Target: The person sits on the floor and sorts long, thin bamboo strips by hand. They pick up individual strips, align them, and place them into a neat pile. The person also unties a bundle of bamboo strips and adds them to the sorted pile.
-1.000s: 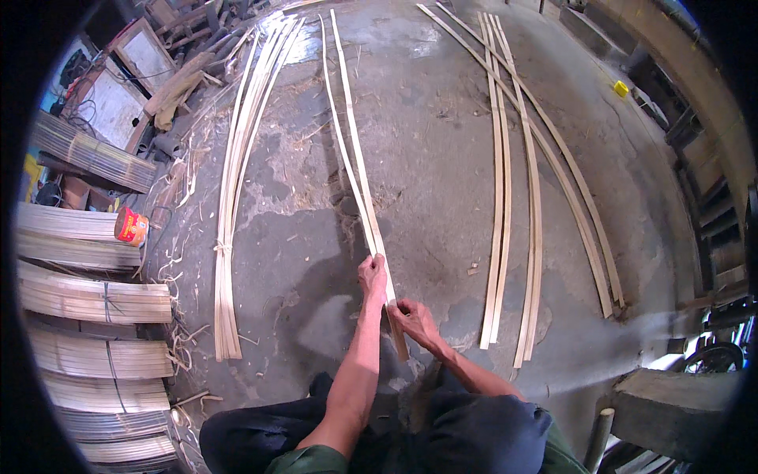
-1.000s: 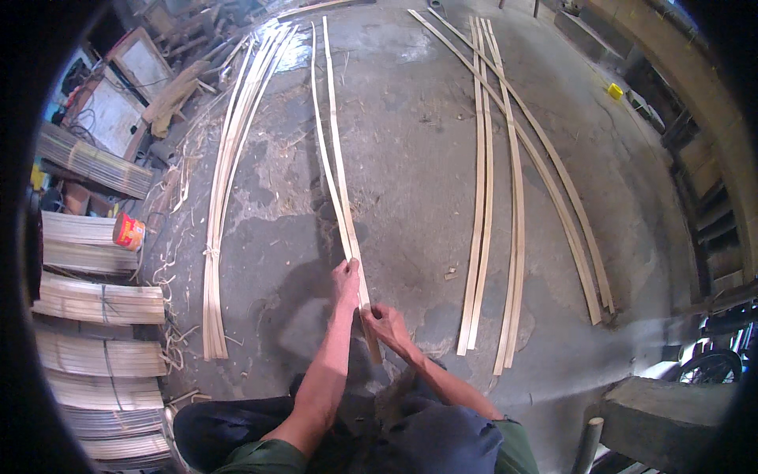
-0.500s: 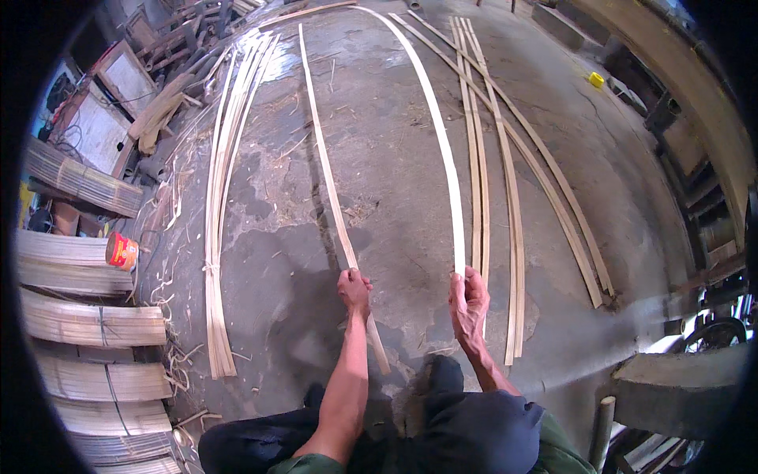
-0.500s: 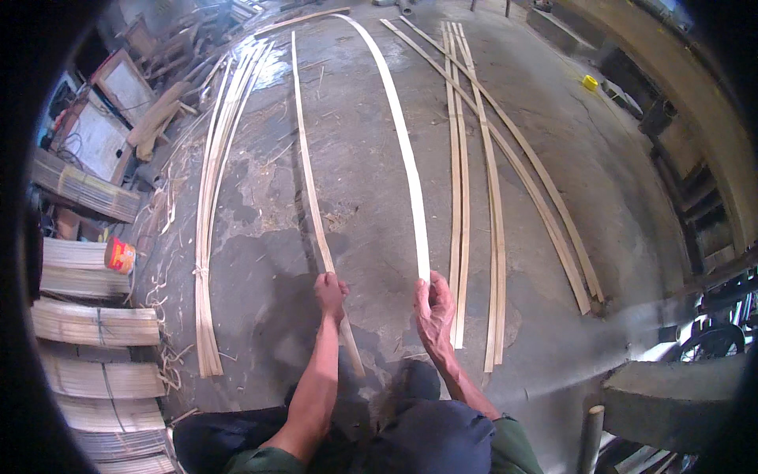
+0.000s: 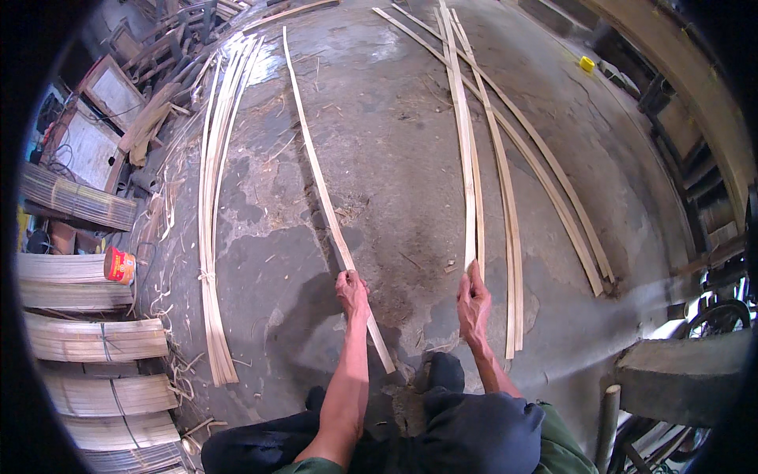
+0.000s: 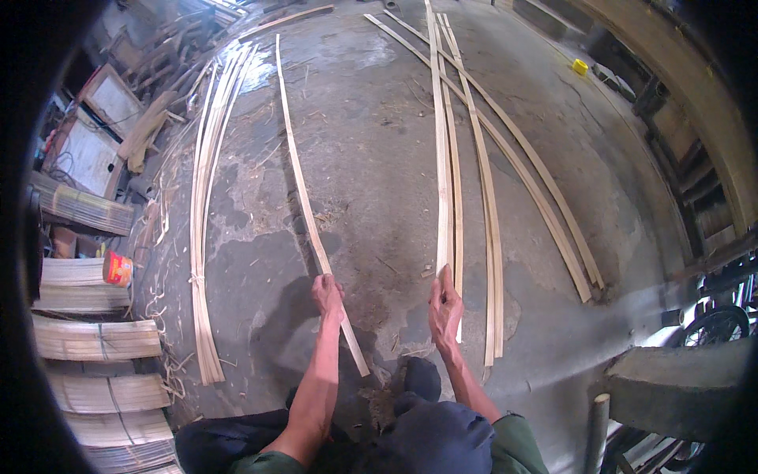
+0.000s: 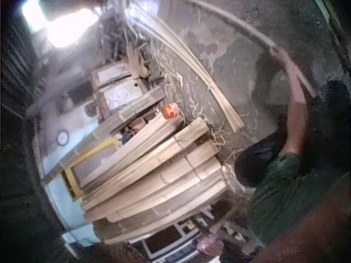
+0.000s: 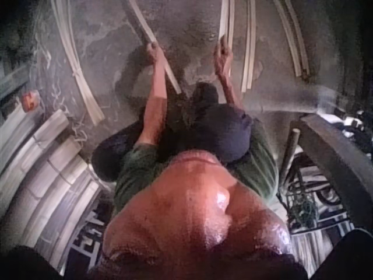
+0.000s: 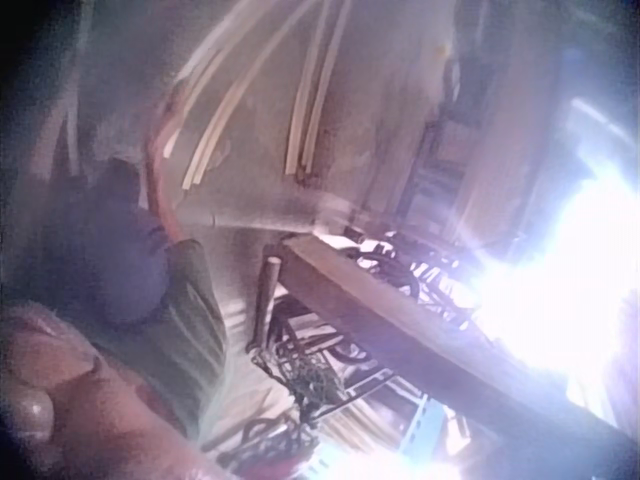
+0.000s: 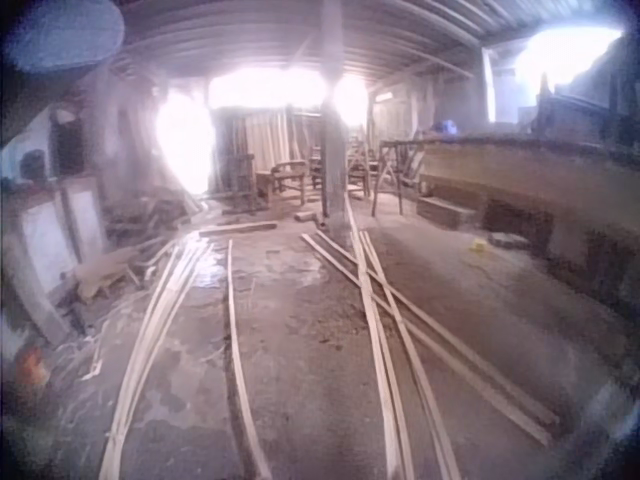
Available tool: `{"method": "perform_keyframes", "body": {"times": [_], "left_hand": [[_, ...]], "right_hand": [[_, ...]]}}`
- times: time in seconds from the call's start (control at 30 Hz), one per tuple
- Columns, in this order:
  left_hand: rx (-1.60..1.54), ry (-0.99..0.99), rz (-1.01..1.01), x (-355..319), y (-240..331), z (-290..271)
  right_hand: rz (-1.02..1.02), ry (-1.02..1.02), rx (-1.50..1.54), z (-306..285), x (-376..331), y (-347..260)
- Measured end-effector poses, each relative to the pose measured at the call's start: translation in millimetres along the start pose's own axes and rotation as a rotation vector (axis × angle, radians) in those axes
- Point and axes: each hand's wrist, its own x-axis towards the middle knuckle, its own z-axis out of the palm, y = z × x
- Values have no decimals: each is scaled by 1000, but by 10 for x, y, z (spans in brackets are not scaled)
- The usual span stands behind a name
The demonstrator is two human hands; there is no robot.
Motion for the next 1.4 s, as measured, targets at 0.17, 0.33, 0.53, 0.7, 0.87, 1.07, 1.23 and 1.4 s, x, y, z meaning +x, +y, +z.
{"method": "perform_keyframes", "body": {"times": [0.17,0.33,0.53,0.7,0.87,1.07,1.23,1.4], "left_hand": [[47,-10,50,-50,-12,88],[130,-11,88,-76,-13,103],[257,114,500,-309,5,387],[-4,-262,459,-1146,730,906],[-258,-509,557,-1692,1141,1293],[233,-709,626,-1317,1010,1472],[790,-1126,777,-684,811,1200],[1020,-1215,858,-406,1972,1204]], "right_hand": [[107,1,14,-25,286,281],[173,-45,41,36,411,372],[-463,27,-605,49,426,574],[-263,-461,-156,114,-417,65],[-367,-70,134,-35,-354,21],[-212,32,-141,-538,-102,-81],[172,-42,-476,-947,98,-196],[-151,196,-130,-1434,694,-283]]}}
